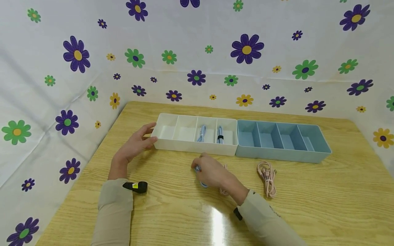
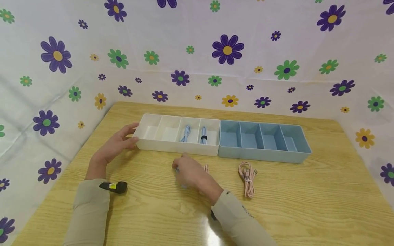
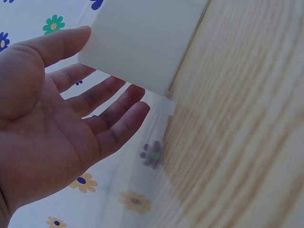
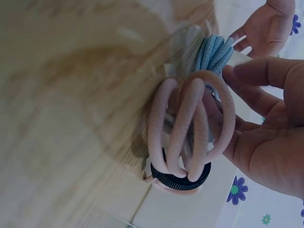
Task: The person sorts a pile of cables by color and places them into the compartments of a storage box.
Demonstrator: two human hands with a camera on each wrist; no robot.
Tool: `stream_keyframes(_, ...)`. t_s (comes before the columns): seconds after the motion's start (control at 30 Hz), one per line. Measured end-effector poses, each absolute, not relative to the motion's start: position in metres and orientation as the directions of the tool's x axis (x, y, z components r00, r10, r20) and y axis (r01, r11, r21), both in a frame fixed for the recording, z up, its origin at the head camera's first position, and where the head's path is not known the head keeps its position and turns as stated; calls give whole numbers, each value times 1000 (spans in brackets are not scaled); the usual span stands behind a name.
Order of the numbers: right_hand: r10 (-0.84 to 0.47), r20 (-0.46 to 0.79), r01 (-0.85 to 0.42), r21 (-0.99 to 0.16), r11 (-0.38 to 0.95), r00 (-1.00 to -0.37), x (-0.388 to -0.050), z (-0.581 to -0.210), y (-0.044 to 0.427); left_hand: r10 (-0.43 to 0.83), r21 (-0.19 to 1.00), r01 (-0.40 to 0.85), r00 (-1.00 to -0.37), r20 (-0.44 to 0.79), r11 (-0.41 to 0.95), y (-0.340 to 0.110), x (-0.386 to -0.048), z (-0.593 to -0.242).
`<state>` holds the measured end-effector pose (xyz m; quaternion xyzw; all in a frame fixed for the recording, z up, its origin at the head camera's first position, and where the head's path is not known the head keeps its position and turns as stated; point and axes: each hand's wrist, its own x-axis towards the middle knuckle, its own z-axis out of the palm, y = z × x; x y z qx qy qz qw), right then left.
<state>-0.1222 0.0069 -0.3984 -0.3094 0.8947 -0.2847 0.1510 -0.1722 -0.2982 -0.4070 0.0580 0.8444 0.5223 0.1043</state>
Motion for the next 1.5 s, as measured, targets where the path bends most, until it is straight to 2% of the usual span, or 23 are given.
stream_keyframes(0.2, -615, -127, -430, -605, 670, -778, -123, -399, 7, 206, 894, -13, -972, -117, 447, -298, -172, -407)
stream_keyframes(0.57, -648, -181, -447, -588, 675, -740, -121, -400, 1, 205, 896, -15, -972, -118, 443, -300, -171, -410)
stream_keyframes(0.93, -636, -189, -446, -566, 693, -748, -122, -400, 1, 213, 904, -15, -970, -117, 427, -301, -174, -412)
stream_keyframes(1.37, -602, -163, -360, -671, 649, -782, -127, -396, 6, 212, 906, -21, -970, -121, 423, -299, -173, -409)
stream_keyframes(1.5, -617, -125, -376, -694, 614, -777, -129, -396, 7, 208, 907, -32, -969, -131, 420, -299, -173, -408)
